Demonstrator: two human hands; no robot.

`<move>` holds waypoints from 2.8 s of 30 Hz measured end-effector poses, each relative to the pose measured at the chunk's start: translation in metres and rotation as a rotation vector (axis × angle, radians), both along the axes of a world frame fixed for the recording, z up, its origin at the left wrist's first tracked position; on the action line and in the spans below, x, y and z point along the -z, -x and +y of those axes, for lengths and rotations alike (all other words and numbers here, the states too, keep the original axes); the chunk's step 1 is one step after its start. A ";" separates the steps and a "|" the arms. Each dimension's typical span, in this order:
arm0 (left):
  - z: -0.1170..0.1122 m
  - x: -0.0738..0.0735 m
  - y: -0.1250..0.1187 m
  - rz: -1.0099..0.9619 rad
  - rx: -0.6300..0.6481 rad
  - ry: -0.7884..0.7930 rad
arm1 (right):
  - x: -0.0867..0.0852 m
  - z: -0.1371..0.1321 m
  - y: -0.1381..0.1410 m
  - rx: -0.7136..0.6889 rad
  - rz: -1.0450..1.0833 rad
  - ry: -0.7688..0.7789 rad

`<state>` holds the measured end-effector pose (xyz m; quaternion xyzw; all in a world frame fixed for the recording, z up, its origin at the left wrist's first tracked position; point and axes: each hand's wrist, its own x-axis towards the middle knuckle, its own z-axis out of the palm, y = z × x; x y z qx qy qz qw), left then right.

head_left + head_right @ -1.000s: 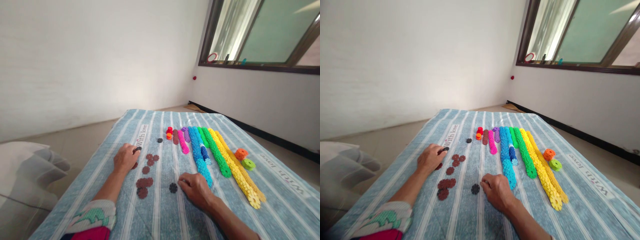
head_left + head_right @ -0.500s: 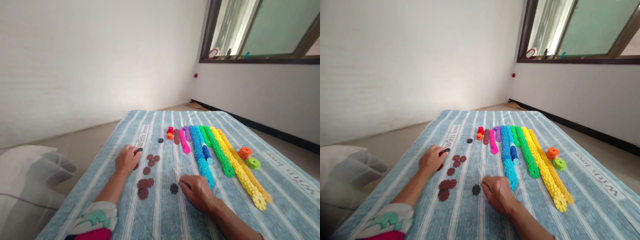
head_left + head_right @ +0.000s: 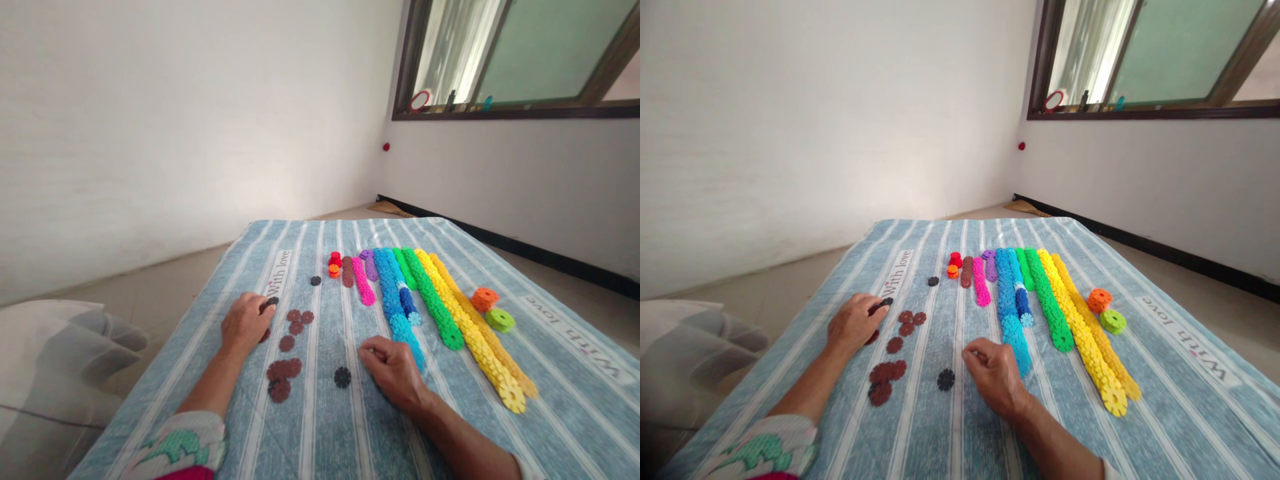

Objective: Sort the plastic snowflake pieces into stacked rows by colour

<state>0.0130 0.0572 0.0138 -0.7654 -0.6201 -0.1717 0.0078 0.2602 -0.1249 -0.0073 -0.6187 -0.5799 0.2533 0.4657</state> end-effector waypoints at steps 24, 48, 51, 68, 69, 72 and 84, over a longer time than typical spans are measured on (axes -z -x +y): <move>0.001 0.000 -0.001 0.000 -0.011 0.011 | -0.009 -0.025 0.033 -0.502 -0.433 -0.039; 0.007 0.010 0.018 -0.515 0.043 0.114 | 0.003 -0.025 0.032 -0.477 -0.171 0.035; 0.010 0.012 0.022 -0.627 0.045 0.124 | 0.004 -0.025 0.031 -0.467 -0.154 0.046; 0.006 -0.001 0.029 -0.467 0.092 0.176 | 0.002 -0.023 0.033 -0.430 -0.110 0.111; 0.005 -0.002 0.030 -0.497 0.081 0.206 | 0.001 -0.022 0.033 -0.431 -0.112 0.117; -0.002 -0.010 0.034 -0.605 0.084 0.321 | 0.000 -0.022 0.034 -0.435 -0.111 0.132; -0.016 -0.034 0.037 -0.574 0.188 0.702 | 0.003 -0.023 0.033 -0.437 -0.085 0.110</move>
